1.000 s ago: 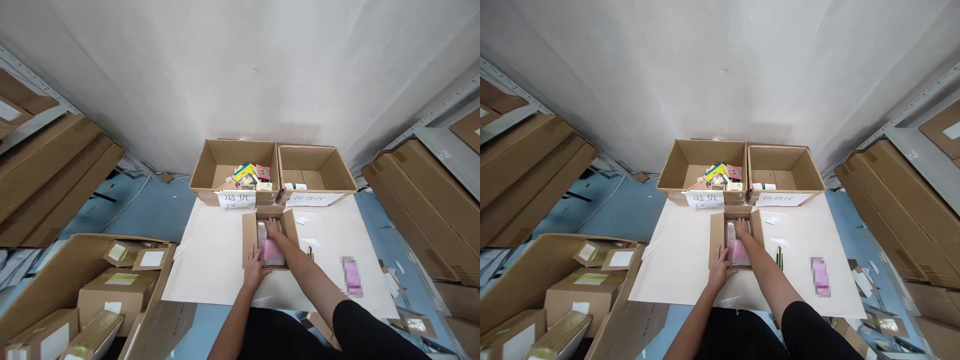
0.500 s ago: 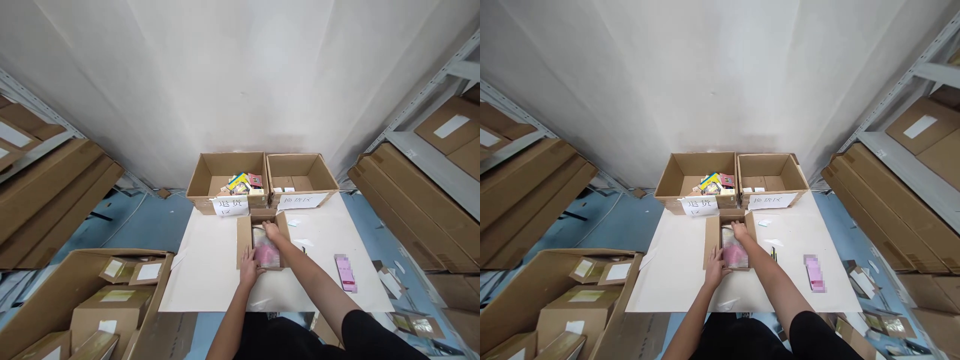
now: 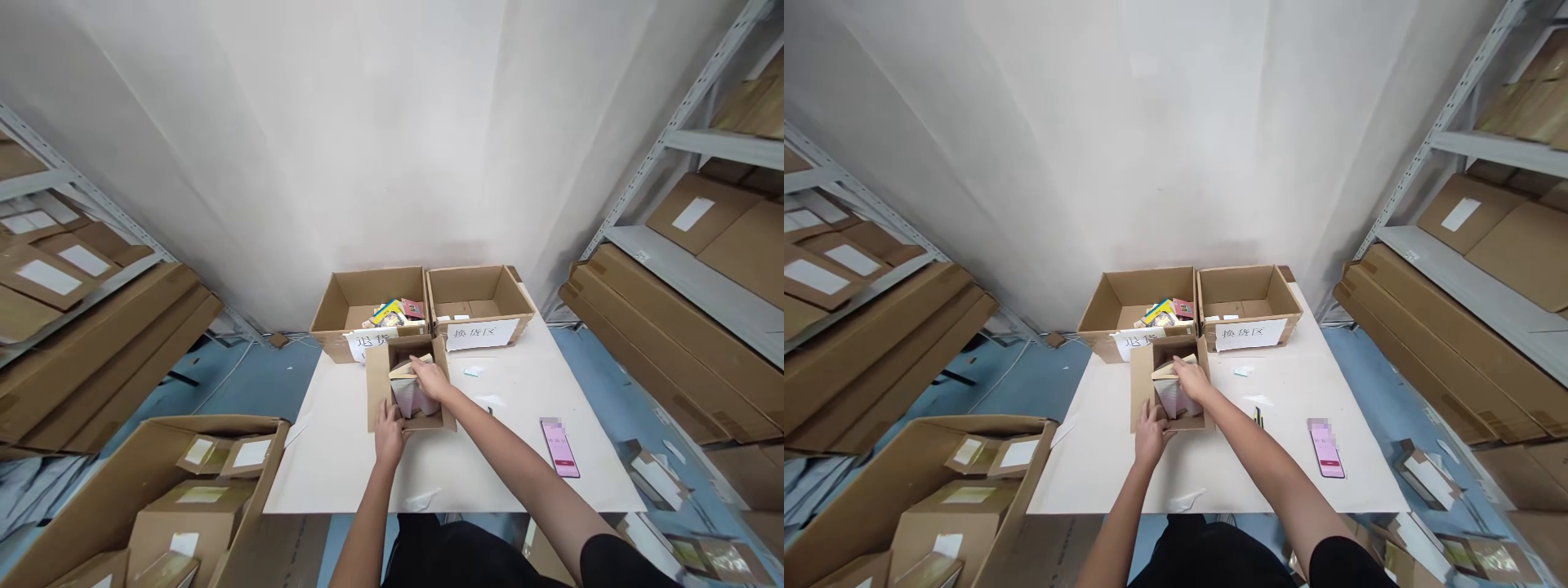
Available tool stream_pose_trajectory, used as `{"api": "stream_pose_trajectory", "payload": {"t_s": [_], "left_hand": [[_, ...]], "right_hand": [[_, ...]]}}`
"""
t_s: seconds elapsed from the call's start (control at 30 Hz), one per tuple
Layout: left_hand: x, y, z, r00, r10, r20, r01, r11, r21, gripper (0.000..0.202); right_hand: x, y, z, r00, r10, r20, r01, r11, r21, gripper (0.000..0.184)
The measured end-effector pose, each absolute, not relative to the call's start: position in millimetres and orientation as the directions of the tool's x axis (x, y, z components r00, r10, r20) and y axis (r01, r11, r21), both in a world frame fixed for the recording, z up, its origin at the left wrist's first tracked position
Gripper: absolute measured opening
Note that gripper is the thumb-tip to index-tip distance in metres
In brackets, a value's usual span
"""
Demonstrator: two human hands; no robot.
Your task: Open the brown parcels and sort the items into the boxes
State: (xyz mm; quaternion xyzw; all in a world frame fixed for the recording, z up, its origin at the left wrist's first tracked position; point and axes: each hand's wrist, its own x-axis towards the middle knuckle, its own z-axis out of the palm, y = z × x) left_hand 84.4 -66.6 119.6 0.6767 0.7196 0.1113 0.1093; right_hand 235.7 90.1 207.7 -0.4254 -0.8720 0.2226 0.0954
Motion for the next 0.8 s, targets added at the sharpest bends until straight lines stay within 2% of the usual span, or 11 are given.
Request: {"api": "stream_pose_trajectory", "payload": {"t_s": [0.13,0.23,0.5,0.67,0.8], "left_hand": [[79.0,-66.0,130.6,-0.041,0.987,-0.156,0.963,0.081,0.258,0.014],[76.5,-75.8,127.4,-0.077,0.972,-0.224,0.971,0.123,0.203,0.017],[23.0,-110.2,115.9,-0.189,0.957,-0.222,0.978,0.203,0.040,0.022],[-38.3,-129.0,123.3,-0.273,0.941,-0.202,0.962,0.271,-0.037,0.022],[-79.9,-133.1,128.6,-0.305,0.928,-0.214,0.951,0.307,-0.024,0.025]], "right_hand": [[234.3,86.8,235.1,-0.610,0.792,0.022,0.690,0.545,-0.476,0.044],[238.4,86.3,258.0,-0.607,0.792,0.071,0.666,0.555,-0.498,0.040],[277.9,88.8,316.5,-0.543,0.804,0.244,0.559,0.563,-0.609,0.016],[320.5,87.8,323.9,-0.500,0.836,0.226,0.581,0.517,-0.628,0.013],[346.8,88.0,306.1,-0.487,0.863,0.135,0.651,0.461,-0.603,0.014]]}}
